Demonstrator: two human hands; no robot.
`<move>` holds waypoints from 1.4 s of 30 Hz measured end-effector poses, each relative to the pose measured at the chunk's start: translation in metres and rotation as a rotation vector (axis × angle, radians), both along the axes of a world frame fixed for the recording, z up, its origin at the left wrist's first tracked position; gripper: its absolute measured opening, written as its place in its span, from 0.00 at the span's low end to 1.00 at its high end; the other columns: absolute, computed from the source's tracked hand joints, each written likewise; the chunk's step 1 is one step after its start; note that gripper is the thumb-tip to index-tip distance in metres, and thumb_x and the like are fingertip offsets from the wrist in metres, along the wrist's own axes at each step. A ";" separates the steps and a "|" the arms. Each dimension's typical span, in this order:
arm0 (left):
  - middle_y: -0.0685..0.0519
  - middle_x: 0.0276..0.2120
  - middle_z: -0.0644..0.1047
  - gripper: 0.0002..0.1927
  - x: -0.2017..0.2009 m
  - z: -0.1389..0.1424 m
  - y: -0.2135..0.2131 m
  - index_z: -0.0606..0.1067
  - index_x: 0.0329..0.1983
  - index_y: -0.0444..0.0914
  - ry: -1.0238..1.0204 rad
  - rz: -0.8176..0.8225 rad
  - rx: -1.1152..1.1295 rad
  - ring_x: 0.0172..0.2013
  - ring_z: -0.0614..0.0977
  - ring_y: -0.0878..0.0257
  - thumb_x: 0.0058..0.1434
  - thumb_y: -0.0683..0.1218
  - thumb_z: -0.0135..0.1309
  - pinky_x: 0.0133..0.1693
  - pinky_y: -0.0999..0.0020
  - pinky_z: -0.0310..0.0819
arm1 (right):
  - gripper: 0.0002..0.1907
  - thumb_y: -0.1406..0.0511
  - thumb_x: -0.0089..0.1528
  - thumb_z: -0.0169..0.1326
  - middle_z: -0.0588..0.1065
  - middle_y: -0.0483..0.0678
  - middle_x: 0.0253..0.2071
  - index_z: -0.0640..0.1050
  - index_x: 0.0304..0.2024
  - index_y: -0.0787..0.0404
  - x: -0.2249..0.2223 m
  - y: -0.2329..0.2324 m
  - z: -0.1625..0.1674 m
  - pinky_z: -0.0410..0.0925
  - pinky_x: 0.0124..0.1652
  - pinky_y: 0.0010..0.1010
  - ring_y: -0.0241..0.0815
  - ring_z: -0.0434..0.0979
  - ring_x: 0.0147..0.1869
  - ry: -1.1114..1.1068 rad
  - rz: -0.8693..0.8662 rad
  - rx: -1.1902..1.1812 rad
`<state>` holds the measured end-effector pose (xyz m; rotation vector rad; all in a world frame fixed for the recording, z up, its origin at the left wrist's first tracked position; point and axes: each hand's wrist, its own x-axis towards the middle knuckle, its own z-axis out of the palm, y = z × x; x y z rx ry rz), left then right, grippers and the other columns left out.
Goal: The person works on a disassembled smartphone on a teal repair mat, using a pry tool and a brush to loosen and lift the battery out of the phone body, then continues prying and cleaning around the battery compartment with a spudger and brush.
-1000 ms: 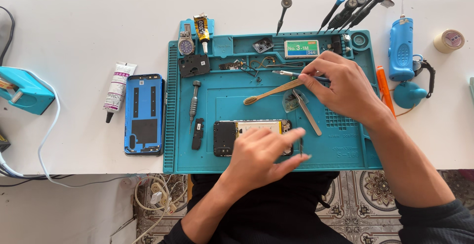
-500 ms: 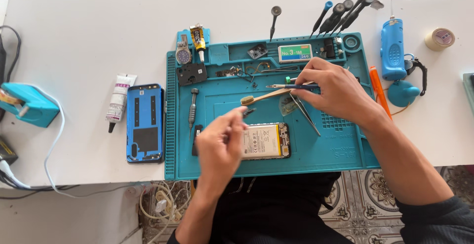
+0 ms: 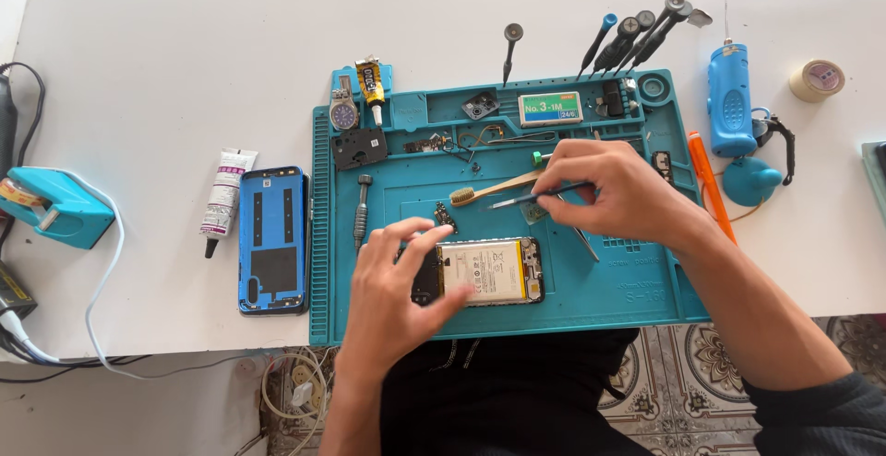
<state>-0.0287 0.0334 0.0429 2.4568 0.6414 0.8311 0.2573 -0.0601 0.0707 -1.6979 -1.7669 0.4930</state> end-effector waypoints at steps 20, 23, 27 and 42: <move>0.48 0.54 0.74 0.54 -0.002 -0.006 0.003 0.73 0.63 0.37 0.091 -0.101 -0.106 0.55 0.73 0.53 0.37 0.72 0.70 0.57 0.54 0.66 | 0.08 0.67 0.53 0.67 0.82 0.41 0.30 0.85 0.36 0.58 -0.004 0.002 -0.006 0.68 0.26 0.22 0.29 0.75 0.27 0.110 0.054 -0.016; 0.47 0.57 0.73 0.55 -0.019 -0.002 0.004 0.71 0.65 0.36 0.015 -0.111 -0.103 0.59 0.73 0.51 0.39 0.71 0.70 0.60 0.52 0.66 | 0.08 0.68 0.53 0.68 0.81 0.41 0.29 0.84 0.34 0.59 -0.003 0.000 -0.008 0.67 0.25 0.21 0.29 0.75 0.27 0.199 0.069 0.015; 0.49 0.54 0.76 0.53 -0.036 0.000 0.021 0.73 0.61 0.37 0.060 -0.033 -0.027 0.57 0.75 0.52 0.38 0.72 0.69 0.59 0.52 0.67 | 0.07 0.71 0.55 0.66 0.81 0.43 0.32 0.84 0.36 0.60 0.000 0.000 -0.010 0.65 0.25 0.20 0.29 0.76 0.31 0.289 0.076 0.036; 0.47 0.49 0.77 0.46 -0.040 -0.002 0.018 0.80 0.50 0.33 0.165 0.042 0.020 0.56 0.72 0.53 0.42 0.74 0.65 0.59 0.53 0.57 | 0.10 0.68 0.68 0.50 0.84 0.50 0.42 0.80 0.48 0.64 -0.041 0.030 -0.015 0.75 0.34 0.23 0.34 0.82 0.39 0.445 0.106 -0.078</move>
